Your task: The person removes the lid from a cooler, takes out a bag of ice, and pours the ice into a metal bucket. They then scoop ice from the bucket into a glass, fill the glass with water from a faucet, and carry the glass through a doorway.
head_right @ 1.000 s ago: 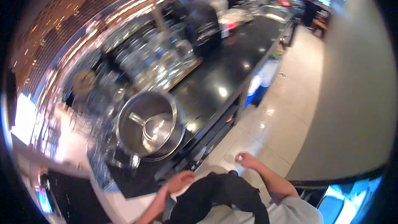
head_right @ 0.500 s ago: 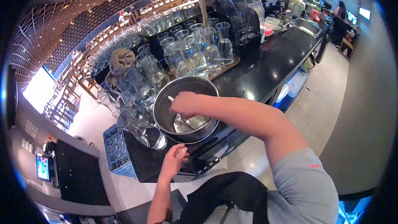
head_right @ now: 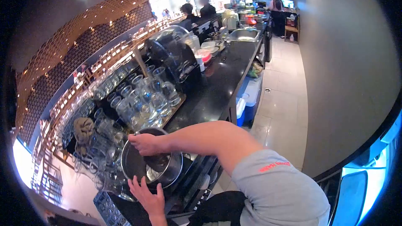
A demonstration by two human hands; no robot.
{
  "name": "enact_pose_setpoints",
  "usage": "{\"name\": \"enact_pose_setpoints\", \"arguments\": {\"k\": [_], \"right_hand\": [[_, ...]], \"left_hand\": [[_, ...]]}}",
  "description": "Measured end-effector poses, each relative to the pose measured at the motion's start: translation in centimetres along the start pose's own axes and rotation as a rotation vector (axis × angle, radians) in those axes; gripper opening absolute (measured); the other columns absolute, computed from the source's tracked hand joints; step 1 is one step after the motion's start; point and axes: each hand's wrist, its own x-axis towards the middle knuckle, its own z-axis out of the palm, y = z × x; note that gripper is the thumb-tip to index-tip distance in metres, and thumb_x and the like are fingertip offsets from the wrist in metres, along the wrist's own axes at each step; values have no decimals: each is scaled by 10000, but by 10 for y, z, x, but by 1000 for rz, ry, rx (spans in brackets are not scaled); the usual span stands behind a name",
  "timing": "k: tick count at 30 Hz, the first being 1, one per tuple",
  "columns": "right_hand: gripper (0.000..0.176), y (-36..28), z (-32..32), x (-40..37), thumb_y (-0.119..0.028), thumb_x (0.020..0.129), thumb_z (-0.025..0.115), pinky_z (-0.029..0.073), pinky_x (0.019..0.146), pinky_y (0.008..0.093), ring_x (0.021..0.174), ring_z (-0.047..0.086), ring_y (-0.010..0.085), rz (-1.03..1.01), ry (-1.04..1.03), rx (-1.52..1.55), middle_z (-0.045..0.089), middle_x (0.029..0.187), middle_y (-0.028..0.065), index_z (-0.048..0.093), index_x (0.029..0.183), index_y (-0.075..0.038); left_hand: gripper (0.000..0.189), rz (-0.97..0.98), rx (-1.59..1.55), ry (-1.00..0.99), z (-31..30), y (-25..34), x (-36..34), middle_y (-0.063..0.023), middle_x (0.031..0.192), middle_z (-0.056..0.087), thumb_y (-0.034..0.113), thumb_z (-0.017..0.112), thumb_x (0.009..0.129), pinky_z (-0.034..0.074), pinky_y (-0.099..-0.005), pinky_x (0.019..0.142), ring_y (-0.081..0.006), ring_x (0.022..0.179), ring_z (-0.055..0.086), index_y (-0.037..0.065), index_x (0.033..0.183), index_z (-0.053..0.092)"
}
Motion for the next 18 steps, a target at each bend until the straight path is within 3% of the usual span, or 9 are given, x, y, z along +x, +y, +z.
{"name": "enact_pose_setpoints", "arguments": {"k": [2, 4, 8, 9, 10, 13, 14, 16, 18], "right_hand": [[199, 30, -26, -35, -274, 819, 593, 353, 934, 466, 985, 608, 206, 56, -7, 50, 701, 843, -30, 757, 840, -163], [194, 46, -39, -72, -227, 781, 601, 380, 867, 419, 834, 629, 223, 497, -63, 233, 699, 826, 40, 751, 811, -107], [176, 90, -58, -214, -255, 741, 648, 429, 610, 412, 695, 658, 271, 931, -196, 803, 672, 738, 104, 694, 725, -86], [229, 73, -46, -261, -299, 785, 619, 466, 654, 470, 712, 659, 321, 1167, 97, 872, 676, 751, 119, 693, 786, -83], [295, 66, -54, -304, -342, 825, 571, 494, 720, 486, 767, 656, 368, 1376, -57, 997, 671, 770, 150, 680, 841, -69], [369, -19, -52, -432, -340, 848, 548, 526, 694, 448, 781, 677, 366, 1891, 4, 1217, 675, 822, 219, 683, 972, -20], [360, -61, -42, -477, -322, 855, 543, 514, 665, 418, 717, 669, 311, 2017, -81, 1465, 667, 760, 182, 672, 971, -7], [336, -160, -44, -547, -299, 864, 534, 475, 561, 383, 577, 598, 216, 2212, -20, 1519, 642, 715, 141, 663, 935, 3], [371, -244, -68, -593, -315, 843, 539, 436, 486, 359, 544, 563, 221, 2625, -221, 1613, 611, 689, 116, 636, 827, 43]], "left_hand": [[513, -15, -72, -23, 2, 15, 8, -233, 1298, 451, 166, 777, 709, 259, -584, 1114, -470, 1349, 306, -12, 1125, 535], [361, 45, -135, 59, 11, 16, 19, -173, 1017, 529, 138, 805, 666, 313, -549, 1062, -431, 1235, 411, 12, 861, 529], [343, 49, -97, 155, 33, 26, 29, -163, 940, 542, 124, 809, 643, 352, -524, 994, -401, 1151, 464, 34, 788, 512], [330, 48, -79, 143, 34, 34, 34, -169, 957, 550, 129, 809, 658, 358, -517, 990, -397, 1148, 469, 31, 784, 521], [319, 45, -57, 127, 35, 43, 36, -174, 974, 558, 135, 810, 672, 365, -510, 987, -392, 1145, 473, 27, 781, 530], [295, -69, -56, 230, 59, 68, 42, -189, 1019, 578, 149, 803, 722, 386, -487, 977, -384, 1117, 500, 7, 786, 553], [295, -69, -49, 215, 68, 73, 43, -189, 1019, 578, 149, 803, 722, 386, -487, 977, -384, 1117, 500, 7, 786, 553], [288, -1, 15, 297, 83, 78, 49, -200, 1052, 589, 160, 798, 757, 411, -467, 958, -379, 1086, 525, -10, 813, 572], [278, -24, 60, 279, 92, 96, 53, -193, 1052, 595, 165, 798, 766, 424, -463, 942, -370, 1071, 537, -8, 805, 584]]}}
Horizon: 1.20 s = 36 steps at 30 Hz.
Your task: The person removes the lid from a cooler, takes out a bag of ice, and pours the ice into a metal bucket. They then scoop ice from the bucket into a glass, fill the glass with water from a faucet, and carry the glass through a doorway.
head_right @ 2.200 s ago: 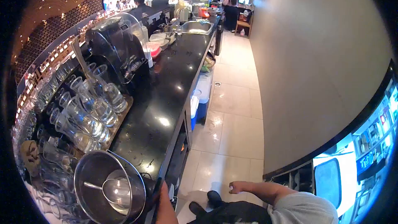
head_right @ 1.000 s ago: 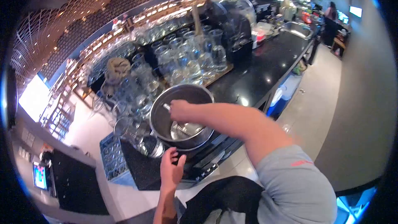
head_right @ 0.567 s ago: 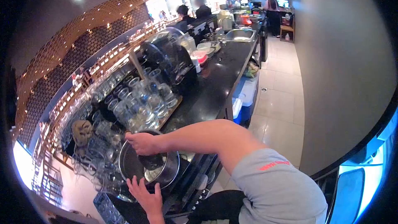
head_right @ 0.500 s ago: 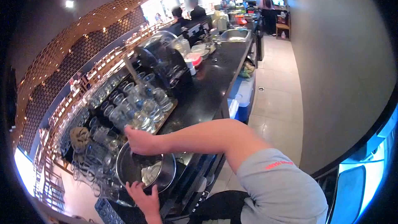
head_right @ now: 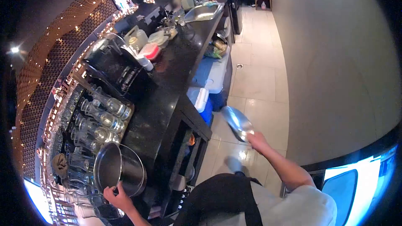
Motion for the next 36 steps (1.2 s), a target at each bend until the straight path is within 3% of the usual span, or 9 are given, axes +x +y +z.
{"name": "enact_pose_setpoints", "arguments": {"k": [2, 5, 8, 10, 15, 17, 24, 32, 36], "right_hand": [[416, 29, -34, -26, -364, 868, 516, 447, 463, 371, 525, 545, 209, 329, 82, -67, 546, 621, 83, 607, 768, 29], [442, 135, -49, -5, -381, 864, 521, 433, 435, 379, 498, 542, 230, 320, 124, -58, 561, 629, 108, 603, 758, 40], [444, 143, -52, 31, -386, 856, 521, 415, 413, 391, 461, 529, 235, 304, 262, -19, 559, 610, 111, 609, 760, 39], [429, 87, -41, 49, -385, 849, 523, 396, 403, 390, 440, 519, 226, 378, 139, 17, 562, 617, 115, 617, 785, 28], [323, -31, -4, 159, -330, 842, 536, 395, 414, 366, 460, 508, 195, 66, -139, 95, 519, 603, 75, 594, 773, -20], [361, -79, 13, 210, -348, 852, 536, 443, 476, 338, 532, 547, 184, -49, -199, 45, 551, 627, 69, 601, 738, -11], [382, -205, 22, 336, -334, 858, 504, 453, 500, 347, 548, 550, 166, -123, -306, -218, 538, 613, 83, 586, 716, 12], [495, -261, 16, 479, -394, 805, 517, 519, 808, 469, 912, 654, 431, -434, -287, -630, 668, 884, 289, 689, 926, 54], [461, -309, 31, 548, -376, 795, 523, 527, 801, 469, 906, 663, 423, -576, -315, -652, 675, 881, 276, 702, 890, 38]], "left_hand": [[287, -39, -85, 19, 8, 25, 6, -199, 1052, 585, 124, 809, 744, 420, -488, 930, -375, 1081, 521, -6, 791, 557], [274, -45, -112, -18, 25, 55, 9, -188, 1062, 591, 135, 803, 757, 414, -460, 943, -359, 1081, 524, -5, 782, 570], [271, -14, -148, -14, 49, 95, 19, -184, 1090, 584, 144, 802, 757, 400, -443, 960, -350, 1112, 517, 8, 783, 570], [271, -67, -237, -52, 62, 130, 30, -188, 1092, 584, 138, 807, 741, 398, -439, 971, -351, 1119, 518, 18, 793, 570], [272, -57, -309, -73, 120, 196, 55, -159, 1045, 598, 110, 821, 698, 394, -440, 972, -335, 1114, 525, 42, 759, 565], [283, -11, -364, -76, 149, 222, 65, -81, 842, 589, 86, 826, 647, 398, -442, 959, -328, 1070, 531, 65, 764, 569], [254, 2, -386, -140, 238, 298, 109, -65, 859, 611, 63, 804, 673, 393, -442, 972, -316, 1101, 525, 66, 784, 575], [228, 82, -149, -248, 296, 348, 157, -93, 1076, 621, 94, 756, 755, 354, -464, 1041, -342, 1210, 490, 61, 918, 599], [359, 34, 23, -346, 305, 365, 166, -103, 1167, 611, 152, 757, 762, 296, -503, 1084, -352, 1256, 475, 55, 1067, 594]]}}
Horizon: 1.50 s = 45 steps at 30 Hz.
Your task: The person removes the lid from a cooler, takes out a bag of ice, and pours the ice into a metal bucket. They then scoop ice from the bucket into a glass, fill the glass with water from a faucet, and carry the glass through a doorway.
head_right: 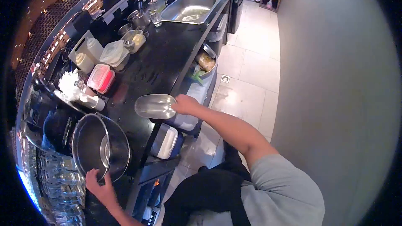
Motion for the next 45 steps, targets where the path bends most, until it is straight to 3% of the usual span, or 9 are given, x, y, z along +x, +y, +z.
{"name": "enact_pose_setpoints", "arguments": {"k": [3, 10, 17, 23, 30, 34, 36, 42, 45], "right_hand": [[448, 1, -19, 65, -346, 780, 528, 533, 786, 469, 869, 671, 416, -82, -108, 51, 676, 857, 271, 696, 862, 61], [382, -2, -89, 163, -324, 783, 542, 542, 675, 458, 702, 685, 360, -78, -505, 94, 658, 668, 206, 684, 751, 29], [295, 10, -74, 240, -293, 792, 566, 476, 745, 444, 729, 681, 332, -683, -171, -299, 689, 744, 183, 708, 731, -41], [356, 21, -63, 263, -338, 860, 526, 462, 751, 442, 700, 659, 325, -733, 16, -119, 678, 710, 151, 692, 717, -58], [162, 58, -113, 235, -193, 814, 657, 447, 894, 477, 825, 629, 326, -928, 472, 306, 667, 757, 124, 682, 875, -46], [128, 169, -140, 175, -65, 854, 624, 493, 854, 378, 820, 651, 281, -607, 543, 267, 678, 840, 156, 688, 955, -19], [140, 234, -101, 143, -47, 883, 600, 504, 791, 340, 816, 652, 245, -163, 353, 380, 679, 869, 180, 685, 977, 12], [388, 387, 85, 151, -334, 940, 606, 504, 735, 311, 781, 611, 168, 319, -233, 534, 651, 822, 106, 658, 984, 48], [454, 402, 150, 179, -406, 919, 632, 496, 720, 341, 808, 595, 184, 718, 50, 1002, 614, 860, 89, 636, 1038, 32]], "left_hand": [[521, -98, 151, -40, -5, 32, 4, -174, 1373, 493, 183, 748, 789, 308, -462, 1092, -353, 1287, 444, 24, 1249, 563], [403, -229, 354, 127, 3, 169, 16, -183, 1389, 478, 192, 669, 878, 343, -456, 1080, -346, 1302, 441, -7, 1215, 571], [315, -153, -169, -87, 108, 286, 3, -179, 1175, 618, 97, 686, 789, 408, -482, 996, -378, 1132, 559, 6, 1082, 615], [141, -241, -484, -385, 224, 334, -9, -175, 981, 671, 62, 655, 807, 509, -396, 837, -341, 929, 646, -1, 933, 656], [70, -734, -804, -488, 394, 295, -75, -85, 881, 682, 87, 662, 876, 509, -283, 749, -158, 812, 645, 27, 909, 648], [59, -907, -1003, -343, 466, 273, -122, -34, 850, 658, 95, 654, 893, 493, -255, 694, -106, 754, 598, 51, 930, 640], [96, -1193, -982, -383, 484, 274, -127, -19, 827, 637, 105, 665, 890, 477, -251, 645, -103, 709, 571, 58, 965, 627], [291, -1289, -878, -447, 533, 258, -153, -40, 960, 596, 173, 663, 889, 499, -296, 704, -136, 854, 576, 81, 1147, 567], [346, -1460, -937, -351, 553, 259, -151, -34, 971, 586, 210, 707, 856, 477, -304, 690, -139, 848, 556, 84, 1145, 566]]}}
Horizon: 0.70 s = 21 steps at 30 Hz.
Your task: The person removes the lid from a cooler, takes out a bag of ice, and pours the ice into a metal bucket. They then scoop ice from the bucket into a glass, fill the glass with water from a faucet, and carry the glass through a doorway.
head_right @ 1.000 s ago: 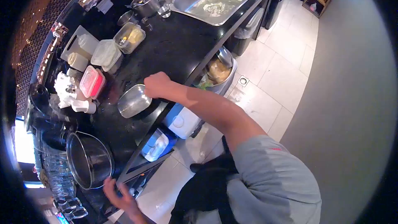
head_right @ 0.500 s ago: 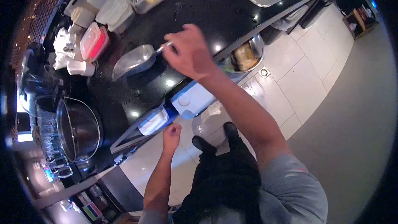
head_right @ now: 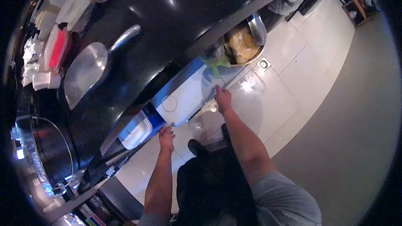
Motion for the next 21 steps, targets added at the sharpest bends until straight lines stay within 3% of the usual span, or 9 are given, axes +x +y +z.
{"name": "enact_pose_setpoints", "arguments": {"k": [2, 5, 7, 9, 11, 13, 17, 21], "right_hand": [[481, 11, 15, 19, -435, 911, 637, 495, 722, 358, 819, 591, 193, 54, 20, 62, 606, 888, 83, 628, 1060, 22], [519, 7, 22, 20, -471, 884, 665, 501, 743, 394, 862, 599, 213, 127, 99, 107, 615, 970, 94, 631, 1083, 7], [520, 10, 25, 31, -452, 870, 680, 413, 588, 364, 657, 473, 154, 164, 169, 275, 555, 734, 50, 640, 846, 66], [533, 10, 26, 45, -456, 868, 676, 423, 598, 369, 664, 493, 167, 143, 159, 265, 577, 755, 66, 644, 866, 76], [548, 21, 21, 50, -461, 867, 673, 433, 608, 373, 672, 513, 180, 144, 171, 257, 599, 775, 83, 648, 886, 86], [557, 22, 16, 54, -452, 905, 637, 522, 730, 375, 848, 634, 239, 202, 81, 168, 641, 1013, 128, 598, 1132, 56], [524, 11, 20, 40, -423, 922, 617, 527, 725, 379, 827, 641, 239, 157, 72, 213, 648, 991, 121, 592, 1131, 57], [441, 8, 18, 40, -397, 935, 604, 504, 637, 337, 772, 639, 215, 170, 39, 331, 658, 978, 102, 603, 1129, -1]], "left_hand": [[431, -219, -162, 6, 9, -2, 16, -34, 1024, 563, 278, 704, 851, 474, -353, 788, -182, 950, 540, 109, 1206, 529], [501, -349, -204, -16, 27, 12, 27, -55, 1103, 539, 366, 690, 843, 445, -399, 893, -225, 1033, 519, 124, 1242, 506], [459, -359, -233, 14, 29, 8, 34, -51, 1081, 552, 388, 655, 860, 436, -409, 871, -226, 973, 532, 121, 1207, 518], [425, -359, -253, 51, 26, 9, 48, -47, 1058, 565, 411, 621, 877, 427, -419, 848, -227, 913, 546, 118, 1172, 531], [575, -428, -317, -15, 16, 2, 60, -70, 1216, 508, 424, 673, 819, 374, -460, 999, -265, 1106, 496, 129, 1278, 488], [593, -458, -343, -56, 12, 5, 67, -69, 1236, 491, 441, 667, 817, 372, -468, 997, -267, 1118, 486, 133, 1287, 477], [653, -522, -390, -18, 13, 17, 56, -70, 1277, 448, 503, 650, 805, 386, -467, 933, -247, 1096, 465, 146, 1313, 446], [701, -591, -383, 1, 19, 35, 48, -54, 1264, 453, 576, 643, 787, 385, -440, 864, -228, 1027, 464, 156, 1313, 446]]}}
